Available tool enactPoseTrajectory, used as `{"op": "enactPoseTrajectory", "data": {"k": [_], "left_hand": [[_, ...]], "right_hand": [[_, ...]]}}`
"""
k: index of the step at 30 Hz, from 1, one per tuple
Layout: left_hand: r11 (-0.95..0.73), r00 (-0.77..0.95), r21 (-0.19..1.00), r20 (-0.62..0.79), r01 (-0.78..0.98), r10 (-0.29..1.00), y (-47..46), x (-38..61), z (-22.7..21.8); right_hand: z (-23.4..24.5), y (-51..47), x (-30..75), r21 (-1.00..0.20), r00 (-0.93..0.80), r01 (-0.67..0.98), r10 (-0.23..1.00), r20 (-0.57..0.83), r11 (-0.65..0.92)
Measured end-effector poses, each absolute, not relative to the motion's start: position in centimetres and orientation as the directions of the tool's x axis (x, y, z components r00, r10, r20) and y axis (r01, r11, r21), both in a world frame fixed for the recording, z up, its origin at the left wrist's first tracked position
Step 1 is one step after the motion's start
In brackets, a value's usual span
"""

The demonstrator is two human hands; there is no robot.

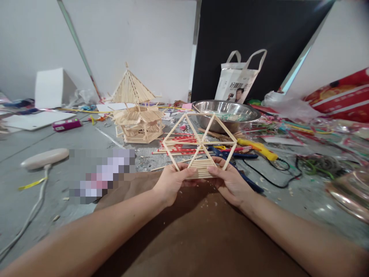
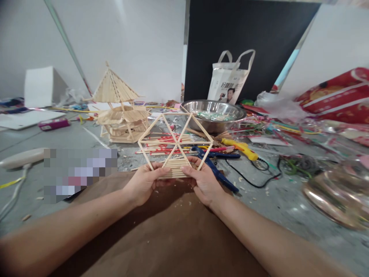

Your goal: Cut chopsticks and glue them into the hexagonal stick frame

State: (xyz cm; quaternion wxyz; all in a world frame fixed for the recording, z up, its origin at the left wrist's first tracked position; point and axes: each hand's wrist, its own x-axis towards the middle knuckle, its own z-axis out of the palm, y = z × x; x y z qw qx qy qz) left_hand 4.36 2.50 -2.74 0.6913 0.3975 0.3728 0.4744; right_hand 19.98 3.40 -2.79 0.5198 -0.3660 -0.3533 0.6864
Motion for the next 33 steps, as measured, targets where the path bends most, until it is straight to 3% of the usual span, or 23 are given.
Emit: {"op": "enactPoseTrajectory", "data": {"k": [16, 25, 33], "left_hand": [[0.217, 0.260, 0.916, -0.131, -0.337, 0.957, 2.3, 4.4, -2.5], [0.344, 0.353, 0.847, -0.202, -0.405, 0.913, 3.0, 3.6, -1.6], [0.356, 0.258, 0.845, -0.269, -0.399, 0.928, 3.8, 3.0, -1.7]], "right_hand": [[-2.8, 3.3, 19.9, -0.866, -0.178, -0.454, 0.974, -0.143, -0.210], [-2.4, 4.0, 20.7, -0.863, -0.163, -0.453, 0.973, -0.164, -0.222], [-2.3, 4.0, 20.8, -0.876, -0.185, -0.411, 0.964, -0.191, -0.252]]}}
